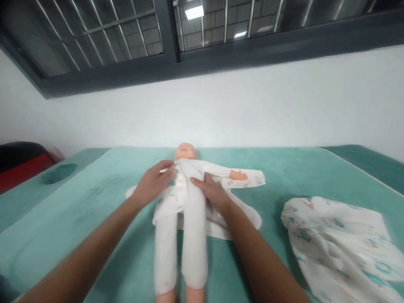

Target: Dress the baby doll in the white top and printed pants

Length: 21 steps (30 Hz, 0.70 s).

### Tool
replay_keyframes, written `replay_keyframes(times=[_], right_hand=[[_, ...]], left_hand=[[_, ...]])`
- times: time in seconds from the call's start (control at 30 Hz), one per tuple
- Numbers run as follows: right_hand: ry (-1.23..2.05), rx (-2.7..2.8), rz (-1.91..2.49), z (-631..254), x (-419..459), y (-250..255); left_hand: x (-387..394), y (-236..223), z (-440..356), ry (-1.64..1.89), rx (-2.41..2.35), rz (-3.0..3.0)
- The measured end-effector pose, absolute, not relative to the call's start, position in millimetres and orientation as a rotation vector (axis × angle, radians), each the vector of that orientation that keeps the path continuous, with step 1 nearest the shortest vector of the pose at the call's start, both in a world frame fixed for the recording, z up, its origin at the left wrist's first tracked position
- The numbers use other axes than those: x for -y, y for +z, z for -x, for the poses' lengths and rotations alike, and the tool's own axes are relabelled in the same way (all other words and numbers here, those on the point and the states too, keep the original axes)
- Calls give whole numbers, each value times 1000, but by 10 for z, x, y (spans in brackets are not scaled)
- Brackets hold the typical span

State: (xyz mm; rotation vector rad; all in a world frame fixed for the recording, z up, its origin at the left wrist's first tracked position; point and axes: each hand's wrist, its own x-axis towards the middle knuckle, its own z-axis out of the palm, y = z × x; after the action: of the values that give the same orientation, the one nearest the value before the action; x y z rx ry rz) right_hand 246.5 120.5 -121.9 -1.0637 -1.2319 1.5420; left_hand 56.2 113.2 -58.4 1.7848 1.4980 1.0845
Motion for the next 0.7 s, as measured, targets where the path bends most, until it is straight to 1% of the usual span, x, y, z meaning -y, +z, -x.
replay_keyframes(times=[0.07, 0.13, 0.37, 0.43, 0.6, 0.7], right_hand=[[1571, 1258, 1023, -2471, -1185, -1192], [1569, 1318, 1003, -2482, -1166, -1165], [1479, 1529, 1040, -2574, -1175, -1163], [1448, 1599, 978, -2584, -1183, -1170], [1378, 1816, 861, -2645, -1236, -1205], [1220, 1958, 919, -2804, -1334, -1242]], left_hand=[[-1277, -742, -570, 1008, -1569, -1884], [-1391, -789, -651, 939, -1572, -1983], [-1694, -536, -1129, 849, -1297, -2087], [-1762, -506, -1274, 720, -1218, -2223], [-1949, -527, -1617, 145, -1206, -2774], [-2066, -543, -1694, -21, -1312, -2891]])
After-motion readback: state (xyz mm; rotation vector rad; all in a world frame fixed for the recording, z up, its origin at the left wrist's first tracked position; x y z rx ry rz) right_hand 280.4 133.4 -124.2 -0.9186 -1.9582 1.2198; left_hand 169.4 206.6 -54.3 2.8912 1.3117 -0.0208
